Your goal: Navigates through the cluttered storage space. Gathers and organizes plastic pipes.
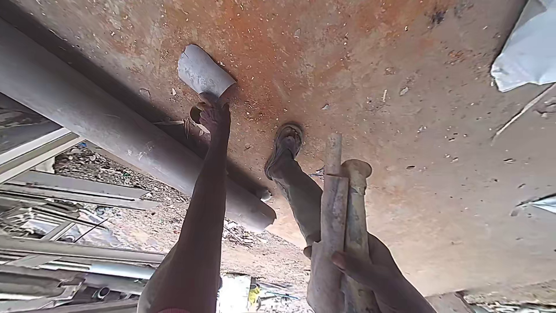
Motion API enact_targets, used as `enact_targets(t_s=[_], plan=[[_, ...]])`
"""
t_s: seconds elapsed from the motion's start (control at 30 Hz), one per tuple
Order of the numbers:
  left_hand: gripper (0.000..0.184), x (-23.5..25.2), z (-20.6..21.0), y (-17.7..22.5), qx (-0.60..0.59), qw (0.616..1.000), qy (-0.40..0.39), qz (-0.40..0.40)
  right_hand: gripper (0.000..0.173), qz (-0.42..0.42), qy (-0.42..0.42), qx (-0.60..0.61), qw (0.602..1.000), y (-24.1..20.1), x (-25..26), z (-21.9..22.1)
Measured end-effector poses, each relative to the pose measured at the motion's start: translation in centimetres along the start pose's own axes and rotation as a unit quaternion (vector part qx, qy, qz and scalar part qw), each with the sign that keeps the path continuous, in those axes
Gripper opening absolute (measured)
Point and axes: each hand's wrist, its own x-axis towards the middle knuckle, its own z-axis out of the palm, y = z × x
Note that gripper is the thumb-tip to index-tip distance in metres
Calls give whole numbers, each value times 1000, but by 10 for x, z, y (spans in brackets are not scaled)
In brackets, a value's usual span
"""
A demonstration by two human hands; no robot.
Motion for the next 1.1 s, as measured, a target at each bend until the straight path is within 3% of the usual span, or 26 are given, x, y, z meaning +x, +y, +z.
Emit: enact_targets(t_s=[0.13,0.27,0.37,0.47,0.6,0.77,0.9,1.1], plan=[[61,11,-3,3,44,999,21,14,59,-3,-9,13,1000,-1,0,-4],[60,8,-33,-6,36,999,-12,11,67,-1,18,0,1000,-1,2,0],[46,-19,-67,-18,8,999,-46,22,74,-2,49,4,999,4,7,0],[40,-88,-120,-27,-7,993,-104,54,58,-25,68,-24,997,8,8,6],[45,-219,-218,3,47,974,-195,106,27,-69,111,1,991,-19,-10,5],[42,-387,-301,68,85,943,-233,223,33,-136,125,12,983,-92,-70,-53],[42,-495,-311,115,111,902,-255,330,40,-180,130,-27,975,-129,-157,-106],[37,-595,-279,133,140,850,-344,373,27,-175,224,0,959,-93,-224,-160]])
